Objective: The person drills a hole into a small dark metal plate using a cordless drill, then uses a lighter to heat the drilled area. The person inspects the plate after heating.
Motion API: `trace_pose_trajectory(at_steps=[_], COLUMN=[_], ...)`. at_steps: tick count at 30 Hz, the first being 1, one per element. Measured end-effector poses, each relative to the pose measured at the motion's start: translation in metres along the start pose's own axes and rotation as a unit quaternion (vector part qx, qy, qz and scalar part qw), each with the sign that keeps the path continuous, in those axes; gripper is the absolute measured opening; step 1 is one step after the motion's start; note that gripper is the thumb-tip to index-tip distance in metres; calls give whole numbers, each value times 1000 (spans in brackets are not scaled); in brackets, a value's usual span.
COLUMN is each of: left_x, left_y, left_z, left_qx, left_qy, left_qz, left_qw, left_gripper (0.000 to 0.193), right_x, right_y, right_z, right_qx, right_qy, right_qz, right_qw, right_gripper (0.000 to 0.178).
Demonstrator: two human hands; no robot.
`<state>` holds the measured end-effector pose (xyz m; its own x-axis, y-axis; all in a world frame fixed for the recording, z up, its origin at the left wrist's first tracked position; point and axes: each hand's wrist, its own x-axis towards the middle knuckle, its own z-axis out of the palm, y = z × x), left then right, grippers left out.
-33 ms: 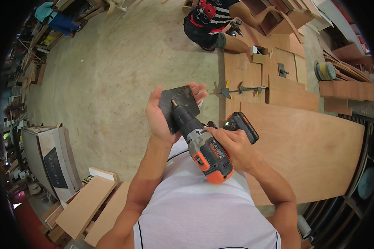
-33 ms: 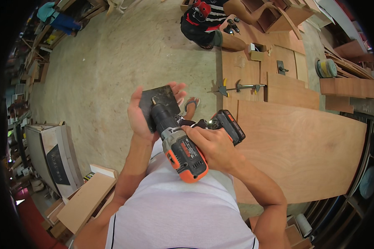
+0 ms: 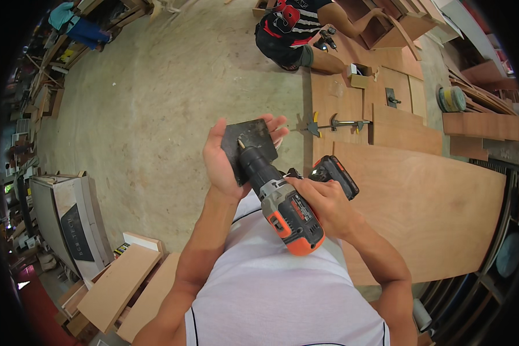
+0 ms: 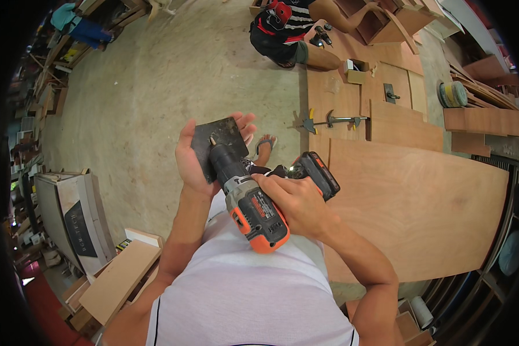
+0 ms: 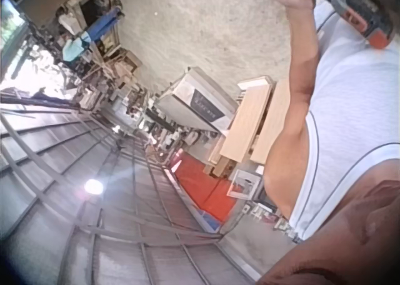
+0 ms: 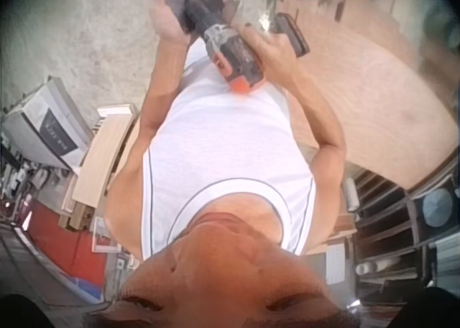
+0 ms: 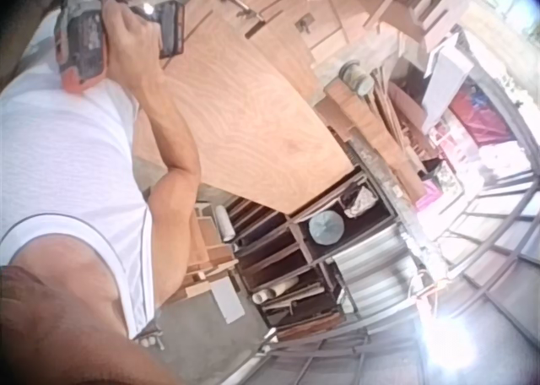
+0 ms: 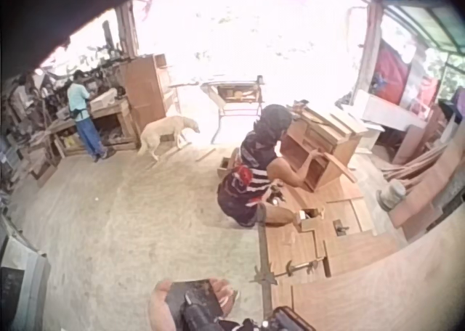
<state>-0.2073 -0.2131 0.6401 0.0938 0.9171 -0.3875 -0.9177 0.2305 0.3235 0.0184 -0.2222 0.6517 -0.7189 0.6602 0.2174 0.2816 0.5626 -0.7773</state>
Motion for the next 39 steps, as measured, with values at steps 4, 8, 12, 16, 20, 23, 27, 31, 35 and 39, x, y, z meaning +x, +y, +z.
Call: trace_pose_trajectory(at_steps=[4,8,12,16,20,23,27,31,35,39], left_x=[2,2,2,4,5,5,-4,-3,-4,-3], left_y=[-4,-3,-10,-11,-7,-6,-9,-7,-6,-7], left_z=[-1,-1,4,3,-1,0,12,4,1,-3], left_qx=[1,-8,-8,-19,-11,7,6,-1,-10,-35], left_qy=[0,4,-8,-30,-39,-43,-12,-37,-38,-49], left_qz=[-3,1,-8,-14,6,6,7,3,4,1], left_qw=[1000,1000,1000,999,999,999,1000,999,999,998], left_gripper=[81,81,81,83,84,86,87,88,87,86], right_x=[-2,-2,2,1,-7,-10,-6,-11,-13,-14], right_y=[-1,0,-5,-7,1,3,-6,-4,-3,-5], right_z=[-2,-4,-8,-10,-4,-1,-7,-3,-1,-3], right_qx=[1,4,2,17,21,37,20,16,16,20], right_qy=[0,-7,8,12,20,16,21,17,10,-7], right_qz=[-4,-10,-17,-7,6,7,-7,5,-4,-4], right_qw=[1000,1000,1000,1000,1000,999,1000,1000,1000,1000], right_gripper=[49,47,46,45,45,47,48,48,47,47])
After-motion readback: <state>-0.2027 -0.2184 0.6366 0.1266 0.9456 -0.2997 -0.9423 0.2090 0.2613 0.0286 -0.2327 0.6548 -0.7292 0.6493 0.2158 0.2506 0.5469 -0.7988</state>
